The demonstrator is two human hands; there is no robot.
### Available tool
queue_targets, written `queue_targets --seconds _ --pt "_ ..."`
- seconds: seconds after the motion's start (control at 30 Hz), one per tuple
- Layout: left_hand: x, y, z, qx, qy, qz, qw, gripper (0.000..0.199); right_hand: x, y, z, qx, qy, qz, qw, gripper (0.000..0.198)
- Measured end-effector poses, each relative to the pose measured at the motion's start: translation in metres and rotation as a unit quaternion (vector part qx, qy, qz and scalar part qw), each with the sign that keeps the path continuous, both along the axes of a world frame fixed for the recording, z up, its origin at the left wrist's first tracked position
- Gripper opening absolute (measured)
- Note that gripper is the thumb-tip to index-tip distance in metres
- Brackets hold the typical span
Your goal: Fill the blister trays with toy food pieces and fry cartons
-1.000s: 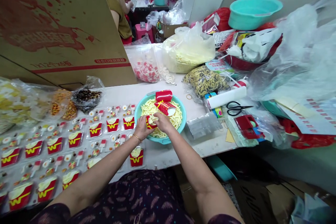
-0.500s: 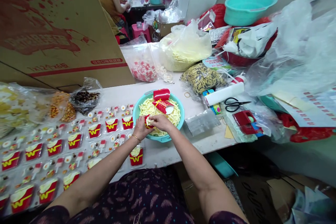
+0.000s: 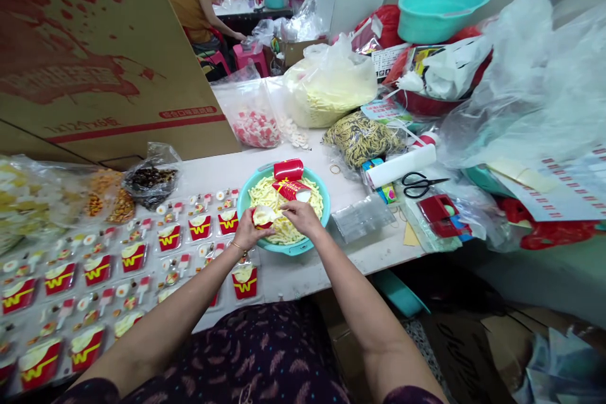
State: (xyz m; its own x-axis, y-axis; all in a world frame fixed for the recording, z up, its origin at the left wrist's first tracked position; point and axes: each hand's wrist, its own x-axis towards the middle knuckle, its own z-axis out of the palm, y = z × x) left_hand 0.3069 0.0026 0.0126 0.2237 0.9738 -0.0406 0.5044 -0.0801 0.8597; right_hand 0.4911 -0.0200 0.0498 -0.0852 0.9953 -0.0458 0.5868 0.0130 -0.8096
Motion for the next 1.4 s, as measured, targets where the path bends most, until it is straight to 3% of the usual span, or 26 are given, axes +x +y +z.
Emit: queue_targets --seconds 0.07,0.13,0.23,0.4,0.5,0.63,0.83,1.03,1.17,1.27,1.4 --pt "-0.003 -0.001 0.003 -0.051 -0.048 0.015 0.997 0.067 0.004 -0.008 -0.005 -0.018 -0.099 -0.026 0.995 0.021" --pt "-0.005 -0.002 0.004 -0.086 -0.064 0.028 0.994 0.062 -0.003 -0.017 -0.014 -0.033 -0.197 -0.007 0.98 0.025" --pt "-0.007 -0.003 0.003 -0.099 -0.067 0.033 0.992 0.062 -0.019 -0.025 -0.033 -0.021 -0.262 0.004 0.965 0.015" --pt "-0.014 0.0 0.002 -0.114 -0.093 0.005 0.989 0.066 0.001 -0.02 -0.043 0.018 -0.128 -0.076 0.989 0.012" --pt "-0.015 -0.001 0.005 -0.117 -0.08 0.001 0.99 0.066 0.017 -0.014 -0.029 0.001 -0.061 -0.114 0.992 0.014" --pt "-0.007 -0.004 0.013 -0.111 -0.049 -0.023 0.992 0.064 -0.001 -0.002 -0.007 0.015 0.003 -0.096 0.995 0.017" --pt "0.003 -0.005 0.019 -0.089 -0.006 -0.044 0.995 0.06 -0.038 0.005 0.003 0.033 -0.013 0.008 0.999 0.02" --pt "0.009 -0.008 0.013 -0.073 -0.057 -0.063 0.994 0.044 -0.039 0.005 0.01 -0.051 0.009 0.076 0.996 0.018" --pt "0.006 -0.005 0.012 -0.134 -0.135 -0.039 0.981 0.06 -0.018 0.002 0.013 -0.002 0.065 0.009 0.998 0.021" --pt "0.004 -0.005 0.014 -0.181 -0.199 -0.019 0.963 0.066 -0.002 -0.004 0.014 0.04 0.019 -0.026 0.999 0.019" --pt "0.005 -0.009 0.012 -0.179 -0.198 -0.02 0.964 0.06 -0.011 -0.011 0.016 0.098 -0.069 0.004 0.993 0.02"
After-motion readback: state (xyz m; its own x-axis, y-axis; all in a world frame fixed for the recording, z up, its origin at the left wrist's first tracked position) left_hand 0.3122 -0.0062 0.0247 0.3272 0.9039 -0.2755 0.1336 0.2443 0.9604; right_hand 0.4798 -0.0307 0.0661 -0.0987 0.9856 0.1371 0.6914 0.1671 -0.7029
